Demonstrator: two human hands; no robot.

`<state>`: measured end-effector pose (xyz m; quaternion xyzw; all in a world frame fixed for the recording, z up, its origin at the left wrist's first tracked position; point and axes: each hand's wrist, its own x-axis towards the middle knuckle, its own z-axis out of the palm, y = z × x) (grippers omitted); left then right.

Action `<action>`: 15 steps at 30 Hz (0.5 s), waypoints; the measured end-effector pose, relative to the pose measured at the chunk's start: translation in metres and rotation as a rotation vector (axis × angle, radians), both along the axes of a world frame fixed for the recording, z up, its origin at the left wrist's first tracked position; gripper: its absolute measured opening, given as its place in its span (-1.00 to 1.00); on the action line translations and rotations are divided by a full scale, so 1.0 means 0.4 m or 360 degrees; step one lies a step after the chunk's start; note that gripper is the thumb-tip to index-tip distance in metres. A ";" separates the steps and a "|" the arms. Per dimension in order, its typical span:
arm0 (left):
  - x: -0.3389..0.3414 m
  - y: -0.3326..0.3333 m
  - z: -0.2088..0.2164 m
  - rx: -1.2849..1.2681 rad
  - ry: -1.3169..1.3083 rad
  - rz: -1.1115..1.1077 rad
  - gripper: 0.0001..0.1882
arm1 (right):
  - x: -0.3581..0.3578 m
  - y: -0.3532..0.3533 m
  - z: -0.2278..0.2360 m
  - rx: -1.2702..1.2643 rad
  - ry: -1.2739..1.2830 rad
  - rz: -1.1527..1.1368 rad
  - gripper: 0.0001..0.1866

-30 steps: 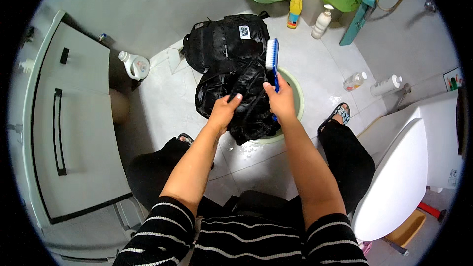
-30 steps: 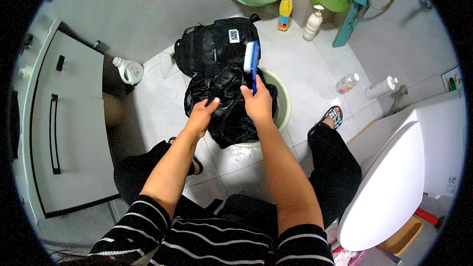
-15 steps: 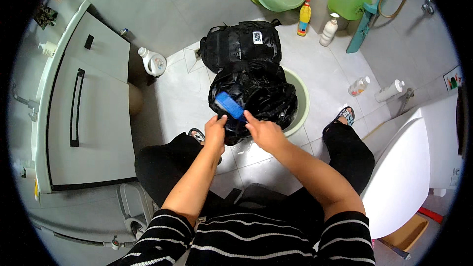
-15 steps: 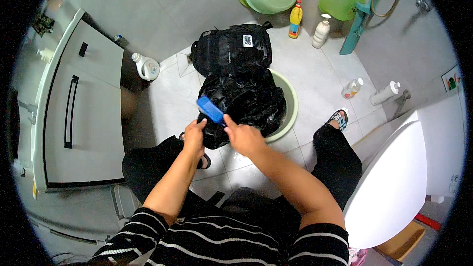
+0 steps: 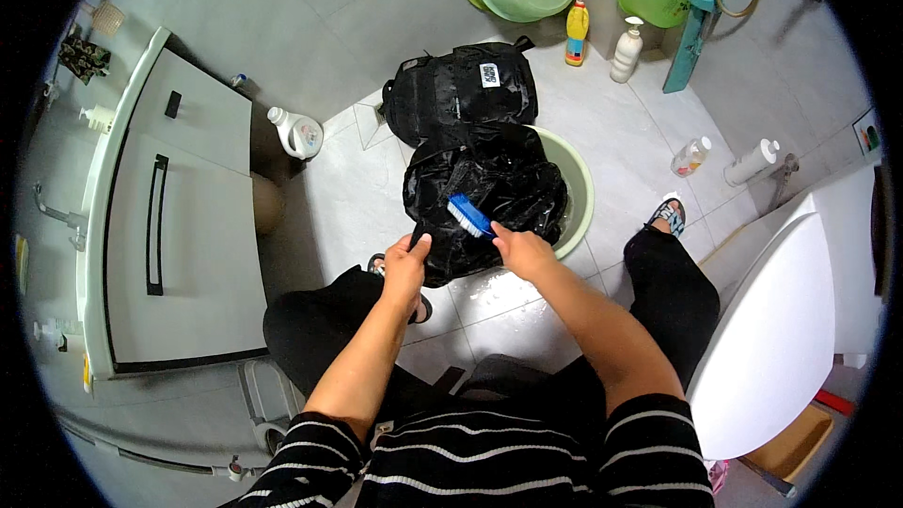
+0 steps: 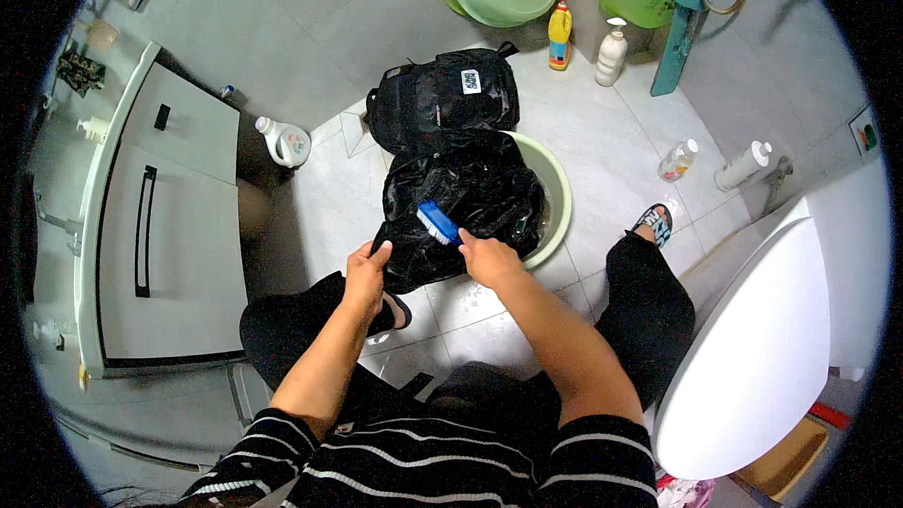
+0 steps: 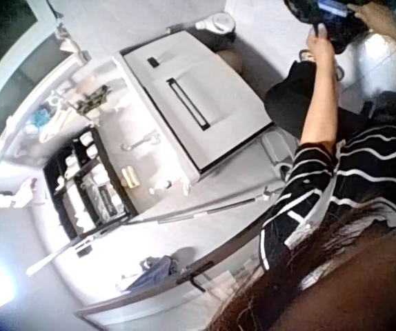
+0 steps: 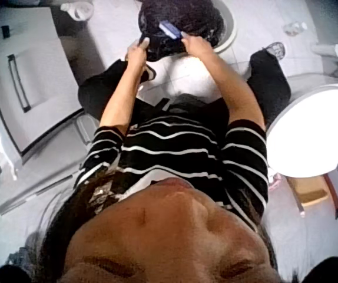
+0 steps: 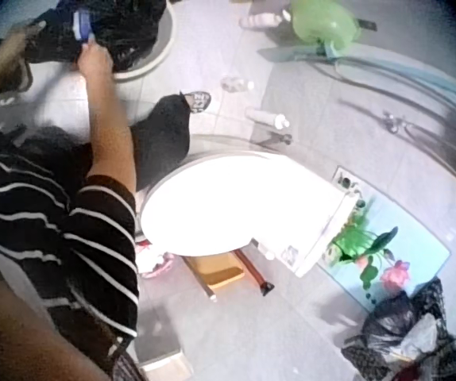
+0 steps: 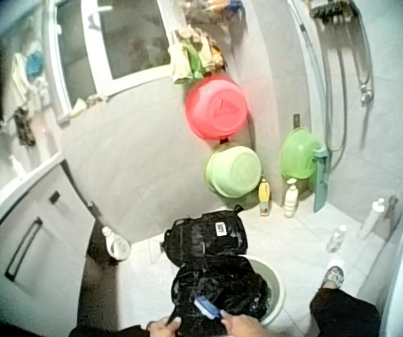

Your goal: The person scrubs a black bag inside a bucket of soapy water using a blue brush, turning the bag over to reach different parts.

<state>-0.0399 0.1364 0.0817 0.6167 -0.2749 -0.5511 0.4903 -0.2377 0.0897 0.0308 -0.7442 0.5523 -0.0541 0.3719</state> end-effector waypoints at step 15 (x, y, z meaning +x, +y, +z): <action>0.013 0.007 0.011 -0.0060 0.0057 -0.0141 -0.75 | 0.075 -0.023 -0.016 -0.0107 -0.0359 0.0094 -0.59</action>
